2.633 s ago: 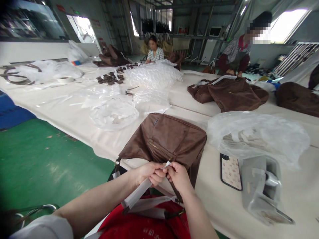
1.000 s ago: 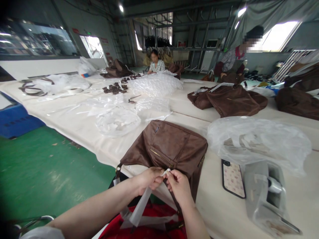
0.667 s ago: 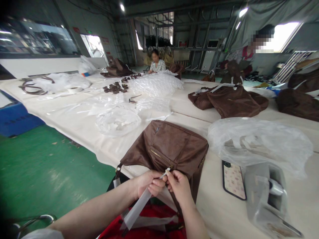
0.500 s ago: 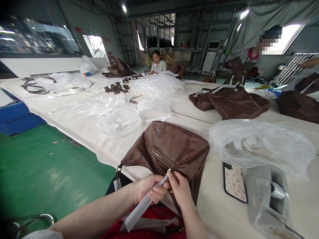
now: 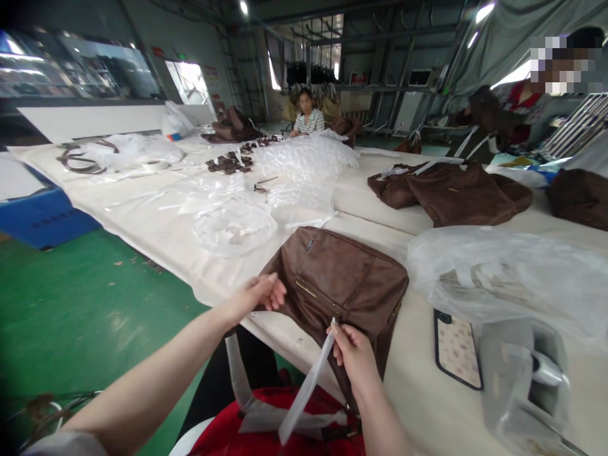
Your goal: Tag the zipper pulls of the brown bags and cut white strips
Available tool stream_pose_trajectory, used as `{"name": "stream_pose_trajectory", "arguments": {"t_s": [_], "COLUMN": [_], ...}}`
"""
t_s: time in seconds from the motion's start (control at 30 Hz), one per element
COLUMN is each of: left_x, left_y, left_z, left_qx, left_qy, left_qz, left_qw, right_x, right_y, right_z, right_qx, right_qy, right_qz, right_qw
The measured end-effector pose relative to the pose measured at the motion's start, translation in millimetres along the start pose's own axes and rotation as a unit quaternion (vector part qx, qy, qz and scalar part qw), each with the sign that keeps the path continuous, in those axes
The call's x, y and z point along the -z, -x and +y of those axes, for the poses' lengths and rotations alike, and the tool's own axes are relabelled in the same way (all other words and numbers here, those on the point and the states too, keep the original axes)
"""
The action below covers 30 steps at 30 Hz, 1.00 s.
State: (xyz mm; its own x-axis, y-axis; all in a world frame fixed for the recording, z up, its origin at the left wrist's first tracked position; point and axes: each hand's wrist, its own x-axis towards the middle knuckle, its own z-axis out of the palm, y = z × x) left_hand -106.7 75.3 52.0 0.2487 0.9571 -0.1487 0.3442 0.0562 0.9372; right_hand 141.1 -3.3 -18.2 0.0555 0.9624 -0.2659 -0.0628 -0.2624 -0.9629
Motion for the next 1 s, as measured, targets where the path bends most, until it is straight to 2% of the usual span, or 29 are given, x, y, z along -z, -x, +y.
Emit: {"name": "stream_pose_trajectory", "arguments": {"t_s": [0.03, 0.1, 0.2, 0.27, 0.37, 0.43, 0.5, 0.57, 0.63, 0.7, 0.8, 0.87, 0.93, 1.0], "left_x": [16.0, 43.3, 68.8, 75.8, 76.8, 75.3, 74.3, 73.9, 74.1, 74.7, 75.6, 75.4, 74.0, 71.6], "left_y": [-13.2, -37.9, -61.4, -66.8, -67.9, -68.3, -69.2, -69.5, -68.7, -66.9, -64.0, -62.6, -60.6, -55.1], "left_z": [-3.1, -16.4, -45.8, -63.7, -79.6, -83.0, -83.1, -81.8, -80.4, -79.5, -78.2, -75.6, -69.6, -59.7], "left_qx": [0.003, 0.016, 0.042, 0.052, 0.057, 0.057, 0.057, 0.056, 0.055, 0.056, 0.062, 0.067, 0.071, 0.072], "left_qy": [-0.029, -0.073, -0.162, -0.225, -0.298, -0.328, -0.349, -0.364, -0.375, -0.381, -0.38, -0.375, -0.369, -0.359], "left_qz": [0.05, 0.11, 0.181, 0.214, 0.231, 0.225, 0.22, 0.217, 0.213, 0.21, 0.201, 0.194, 0.187, 0.18], "left_qw": [0.998, 0.991, 0.969, 0.949, 0.925, 0.915, 0.909, 0.904, 0.9, 0.899, 0.901, 0.904, 0.908, 0.913], "right_x": [-0.6, 2.9, 25.7, 50.3, 85.2, 98.5, 101.2, 94.9, 83.0, 68.2, 43.1, 22.6, -3.2, -35.5], "right_y": [1.5, 6.8, 18.9, 26.1, 28.8, 23.9, 15.3, 5.5, -3.5, -11.7, -22.9, -26.7, -22.3, -6.5], "right_z": [-1.8, -8.9, -25.0, -33.4, -34.5, -28.5, -21.4, -17.1, -18.1, -26.3, -56.4, -87.8, -122.4, -150.5], "right_qx": [0.0, 0.001, 0.028, 0.042, 0.011, -0.02, -0.048, -0.071, -0.094, -0.121, -0.145, -0.104, -0.014, 0.095], "right_qy": [0.006, 0.038, 0.129, 0.202, 0.306, 0.324, 0.277, 0.19, 0.092, -0.008, -0.09, -0.095, -0.076, -0.007], "right_qz": [0.004, 0.005, 0.047, 0.129, 0.238, 0.251, 0.239, 0.229, 0.192, 0.115, 0.015, -0.012, -0.013, -0.017], "right_qw": [1.0, 0.999, 0.99, 0.97, 0.922, 0.912, 0.93, 0.952, 0.973, 0.986, 0.985, 0.99, 0.997, 0.995]}}
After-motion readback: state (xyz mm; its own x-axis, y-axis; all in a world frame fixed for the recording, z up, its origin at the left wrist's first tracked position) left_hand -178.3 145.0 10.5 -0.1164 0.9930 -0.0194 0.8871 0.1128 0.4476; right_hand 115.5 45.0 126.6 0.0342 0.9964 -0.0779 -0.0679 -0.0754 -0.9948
